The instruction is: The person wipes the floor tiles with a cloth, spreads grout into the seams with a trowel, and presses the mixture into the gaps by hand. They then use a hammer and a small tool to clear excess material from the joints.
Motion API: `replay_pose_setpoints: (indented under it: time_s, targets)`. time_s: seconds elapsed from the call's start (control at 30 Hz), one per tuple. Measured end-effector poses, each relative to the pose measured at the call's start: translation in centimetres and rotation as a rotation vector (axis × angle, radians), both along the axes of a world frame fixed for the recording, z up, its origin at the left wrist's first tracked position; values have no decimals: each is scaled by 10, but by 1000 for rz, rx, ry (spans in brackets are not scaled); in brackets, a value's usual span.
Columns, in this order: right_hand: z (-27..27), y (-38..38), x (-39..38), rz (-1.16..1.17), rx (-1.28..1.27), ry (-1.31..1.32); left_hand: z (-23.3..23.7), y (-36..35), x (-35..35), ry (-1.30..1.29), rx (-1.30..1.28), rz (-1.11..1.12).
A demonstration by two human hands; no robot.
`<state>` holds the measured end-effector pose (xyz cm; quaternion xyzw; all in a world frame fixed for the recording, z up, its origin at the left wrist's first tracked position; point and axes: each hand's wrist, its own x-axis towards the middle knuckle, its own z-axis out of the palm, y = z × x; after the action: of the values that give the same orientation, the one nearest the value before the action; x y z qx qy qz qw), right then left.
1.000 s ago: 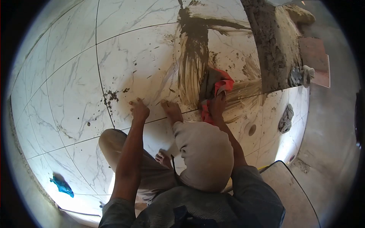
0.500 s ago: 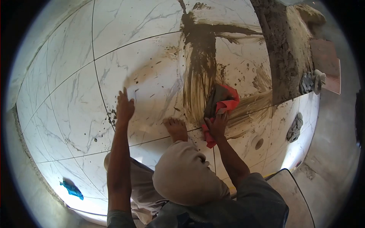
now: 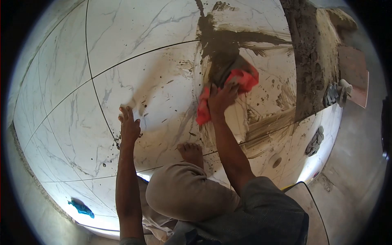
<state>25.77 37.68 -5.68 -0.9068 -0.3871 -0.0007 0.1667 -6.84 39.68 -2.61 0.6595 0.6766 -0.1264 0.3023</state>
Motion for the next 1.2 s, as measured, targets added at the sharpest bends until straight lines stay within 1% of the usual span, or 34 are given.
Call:
replay_pose_setpoints:
  time_s: [0.03, 0.1, 0.17, 0.23, 0.27, 0.3, 0.33, 0.37, 0.4, 0.47, 0.53, 0.6, 0.67, 0.73, 0.8, 0.83, 0.9, 0.93, 1.03, 1.1, 1.17, 1.2]
  targets:
    - [-3, 20, 1, -11, 31, -24, 1, 1, 0, 5, -19, 9]
    - [-13, 60, 8, 42, 168, -69, 0, 3, 0, 12, -13, 0]
    - [-2, 102, 12, 16, 180, -5, -5, -2, -4, 17, -12, -10]
    - [-7, 142, 28, 23, 169, 12, -13, -1, -12, -37, 25, -52]
    - [-6, 167, 43, 10, 182, 84, -9, 4, -9, -41, 43, -49]
    - [-3, 177, 58, -2, 189, 160, -4, 5, -6, 5, 18, -69]
    - [19, 175, 69, 1, 189, 161, -2, 2, -6, 51, -17, -90]
    - [58, 172, 79, 60, 185, 440, -3, -2, -7, 50, -24, -88]
    - [84, 161, 89, 115, 178, 718, -3, -4, -8, 45, -12, -91]
    - [82, 125, 110, 274, 490, 757, -5, 2, -6, 32, 25, -85]
    - [115, 63, 100, 366, 423, 596, -6, 2, -7, 34, -9, -88]
    - [127, -1, 85, 439, 354, 438, -4, 4, -7, 31, -17, -83]
    - [107, -64, 74, 578, 265, 234, -1, 5, -8, 28, -20, -83]
    - [94, -112, 54, 621, 42, 332, -1, 5, -7, 18, -34, -90]
    - [53, -150, 36, 724, 5, 252, -3, 5, -8, 25, -24, -99]
    - [37, -149, 30, 726, 6, 255, -4, 4, -9, 32, -19, -110]
    - [22, -143, 18, 917, -108, 45, -8, -3, -12, 26, -6, -120]
    - [15, -132, 19, 926, -50, 22, -10, 0, -13, 16, 26, -131]
    - [7, -79, 32, 967, -41, 7, -2, 0, -5, 32, 18, -97]
    - [9, -24, 40, 989, 24, 56, -6, -5, -6, 34, 44, -103]
    - [9, 32, 51, 918, -37, 95, -8, -6, -6, 39, 69, -118]
    - [7, 58, 60, 924, 26, 91, -6, -5, -5, 37, 69, -112]
